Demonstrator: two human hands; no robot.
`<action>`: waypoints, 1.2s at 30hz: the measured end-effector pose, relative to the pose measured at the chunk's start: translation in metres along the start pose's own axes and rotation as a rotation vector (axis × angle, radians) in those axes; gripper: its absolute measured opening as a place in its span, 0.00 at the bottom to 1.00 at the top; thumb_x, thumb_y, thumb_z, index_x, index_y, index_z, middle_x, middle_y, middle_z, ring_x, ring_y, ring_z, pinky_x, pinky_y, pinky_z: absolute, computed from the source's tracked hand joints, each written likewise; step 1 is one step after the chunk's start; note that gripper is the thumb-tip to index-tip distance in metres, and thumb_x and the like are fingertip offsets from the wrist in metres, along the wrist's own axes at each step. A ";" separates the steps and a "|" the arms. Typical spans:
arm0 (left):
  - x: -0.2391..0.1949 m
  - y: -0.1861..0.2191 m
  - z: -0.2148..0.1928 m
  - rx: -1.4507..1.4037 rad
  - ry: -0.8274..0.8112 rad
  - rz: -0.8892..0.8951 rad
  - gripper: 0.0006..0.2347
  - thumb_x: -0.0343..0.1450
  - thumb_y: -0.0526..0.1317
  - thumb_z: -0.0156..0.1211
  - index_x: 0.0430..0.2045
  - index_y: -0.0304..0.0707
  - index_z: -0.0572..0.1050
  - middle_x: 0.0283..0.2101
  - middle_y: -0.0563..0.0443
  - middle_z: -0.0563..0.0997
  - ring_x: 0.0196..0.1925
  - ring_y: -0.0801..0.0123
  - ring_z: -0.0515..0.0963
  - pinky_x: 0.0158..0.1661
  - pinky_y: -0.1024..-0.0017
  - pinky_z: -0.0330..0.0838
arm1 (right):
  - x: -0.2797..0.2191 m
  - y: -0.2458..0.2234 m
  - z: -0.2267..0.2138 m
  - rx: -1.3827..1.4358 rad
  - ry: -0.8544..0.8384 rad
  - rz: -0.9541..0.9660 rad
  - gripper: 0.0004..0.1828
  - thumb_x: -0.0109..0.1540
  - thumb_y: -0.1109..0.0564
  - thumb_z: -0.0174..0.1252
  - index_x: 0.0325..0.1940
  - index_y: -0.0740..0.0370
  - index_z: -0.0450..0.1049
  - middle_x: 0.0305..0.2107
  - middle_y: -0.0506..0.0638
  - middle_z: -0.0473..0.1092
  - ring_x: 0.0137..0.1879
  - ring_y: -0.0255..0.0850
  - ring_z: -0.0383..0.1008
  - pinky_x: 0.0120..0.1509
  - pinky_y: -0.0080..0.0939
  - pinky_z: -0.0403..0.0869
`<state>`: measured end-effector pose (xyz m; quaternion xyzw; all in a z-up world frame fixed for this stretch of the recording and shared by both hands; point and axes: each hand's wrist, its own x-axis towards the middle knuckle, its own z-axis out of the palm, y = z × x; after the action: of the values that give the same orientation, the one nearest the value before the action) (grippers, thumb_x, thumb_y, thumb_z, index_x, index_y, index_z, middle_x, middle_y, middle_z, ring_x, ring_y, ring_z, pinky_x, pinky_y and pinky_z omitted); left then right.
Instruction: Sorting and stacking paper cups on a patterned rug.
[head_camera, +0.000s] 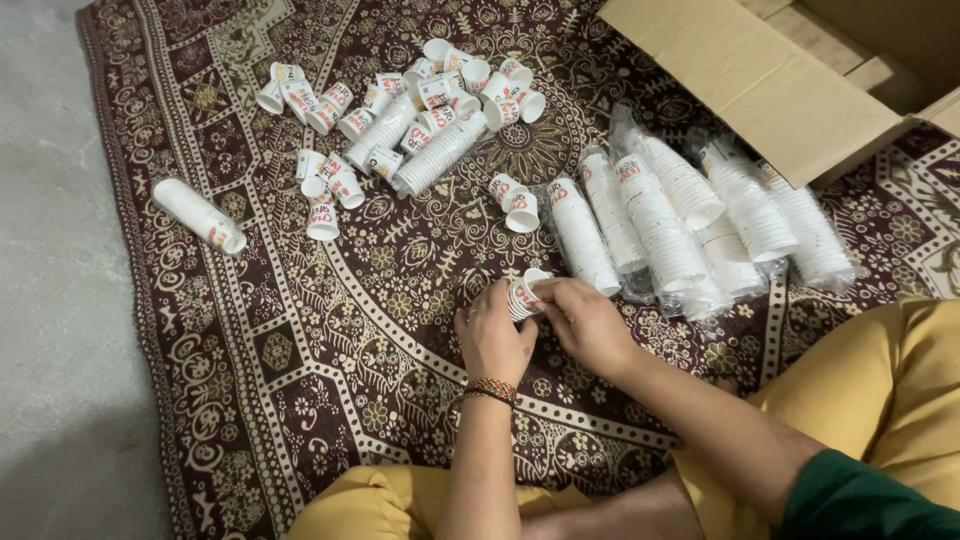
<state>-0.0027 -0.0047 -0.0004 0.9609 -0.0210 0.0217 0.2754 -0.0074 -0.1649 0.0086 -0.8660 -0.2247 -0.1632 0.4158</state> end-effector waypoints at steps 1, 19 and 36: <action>0.000 0.000 0.000 0.003 -0.002 -0.003 0.29 0.62 0.40 0.72 0.57 0.37 0.67 0.58 0.40 0.76 0.63 0.54 0.74 0.65 0.37 0.55 | 0.000 -0.001 0.000 0.002 -0.016 0.020 0.08 0.61 0.65 0.60 0.44 0.66 0.72 0.48 0.57 0.77 0.54 0.53 0.78 0.58 0.48 0.76; 0.001 0.005 -0.004 -0.001 -0.033 -0.021 0.28 0.63 0.39 0.72 0.57 0.37 0.67 0.59 0.41 0.76 0.64 0.55 0.73 0.66 0.37 0.52 | -0.004 0.000 0.008 -0.025 -0.069 0.045 0.06 0.63 0.63 0.59 0.43 0.66 0.72 0.47 0.57 0.77 0.51 0.55 0.78 0.55 0.48 0.76; 0.005 -0.001 -0.001 -0.078 0.001 -0.051 0.30 0.60 0.36 0.73 0.58 0.38 0.68 0.58 0.43 0.78 0.62 0.56 0.76 0.66 0.40 0.53 | 0.026 -0.002 -0.006 -0.229 -0.019 -0.191 0.13 0.61 0.53 0.63 0.43 0.63 0.75 0.41 0.53 0.74 0.56 0.52 0.72 0.62 0.51 0.67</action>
<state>0.0024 -0.0037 -0.0002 0.9496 0.0026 0.0142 0.3133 0.0128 -0.1616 0.0257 -0.8840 -0.2897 -0.2183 0.2948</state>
